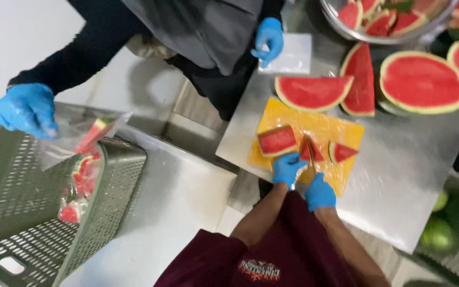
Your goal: The person cuts a whole watermelon in half, then slices each half into wedges and further into smaller pieces on a yellow cutting board. Sliced pieces are placed into a plastic bag and a metal bowl. The person repeats the process with another watermelon.
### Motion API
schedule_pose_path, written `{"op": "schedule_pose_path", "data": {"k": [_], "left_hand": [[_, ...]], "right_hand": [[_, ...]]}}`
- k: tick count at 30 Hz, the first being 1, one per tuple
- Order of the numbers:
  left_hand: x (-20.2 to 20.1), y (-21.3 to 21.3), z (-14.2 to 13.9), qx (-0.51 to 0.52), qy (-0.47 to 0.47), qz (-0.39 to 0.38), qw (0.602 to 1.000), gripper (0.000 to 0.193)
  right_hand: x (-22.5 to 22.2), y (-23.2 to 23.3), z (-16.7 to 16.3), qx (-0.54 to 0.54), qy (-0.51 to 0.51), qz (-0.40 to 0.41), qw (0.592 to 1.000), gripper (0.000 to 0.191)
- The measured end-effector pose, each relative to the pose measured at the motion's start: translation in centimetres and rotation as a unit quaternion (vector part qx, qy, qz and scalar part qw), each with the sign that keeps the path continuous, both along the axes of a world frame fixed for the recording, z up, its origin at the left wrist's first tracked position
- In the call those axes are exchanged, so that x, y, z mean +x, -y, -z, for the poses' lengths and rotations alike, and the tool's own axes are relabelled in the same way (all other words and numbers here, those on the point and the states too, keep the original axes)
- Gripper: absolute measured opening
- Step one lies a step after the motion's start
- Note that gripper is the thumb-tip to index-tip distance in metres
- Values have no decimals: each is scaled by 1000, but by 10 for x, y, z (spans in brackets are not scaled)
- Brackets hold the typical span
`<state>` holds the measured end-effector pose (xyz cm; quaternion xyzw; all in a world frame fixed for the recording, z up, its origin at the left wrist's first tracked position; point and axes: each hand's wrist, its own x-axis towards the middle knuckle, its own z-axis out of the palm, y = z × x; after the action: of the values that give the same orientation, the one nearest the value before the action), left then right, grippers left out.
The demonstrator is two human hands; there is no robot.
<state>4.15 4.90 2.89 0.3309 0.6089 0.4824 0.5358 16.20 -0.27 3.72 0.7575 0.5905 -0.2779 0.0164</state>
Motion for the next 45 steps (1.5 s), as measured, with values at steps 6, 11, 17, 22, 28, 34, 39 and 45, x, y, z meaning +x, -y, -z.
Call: {"op": "schedule_pose_path", "data": {"k": [6,11,17,22,28,34,39,45], "left_hand": [[43,9,-7,64,-283,-26,957,100],[96,-2,-11,-55,-325,-82,941,123],[105,-26,6,8,-338,-123,933,100],[85,-88,16,129,-251,72,957,94],[89,-58,4,225,-459,117,851,75],[117,-41,5,314,-626,408,586,96],[108,-6,3,34,-564,376,734,88],[100,47,19,117,-433,86,890,74]], "right_hand": [[78,112,-3,180,-14,144,973,27],[148,145,-11,204,-109,298,926,30],[203,143,-38,123,-242,342,900,21],[251,136,-34,130,-239,233,934,25],[290,121,-25,142,-224,128,956,27],[299,110,-27,101,-251,115,956,23],[282,96,-32,139,-242,49,959,18],[184,86,-7,110,-287,85,948,22]]}}
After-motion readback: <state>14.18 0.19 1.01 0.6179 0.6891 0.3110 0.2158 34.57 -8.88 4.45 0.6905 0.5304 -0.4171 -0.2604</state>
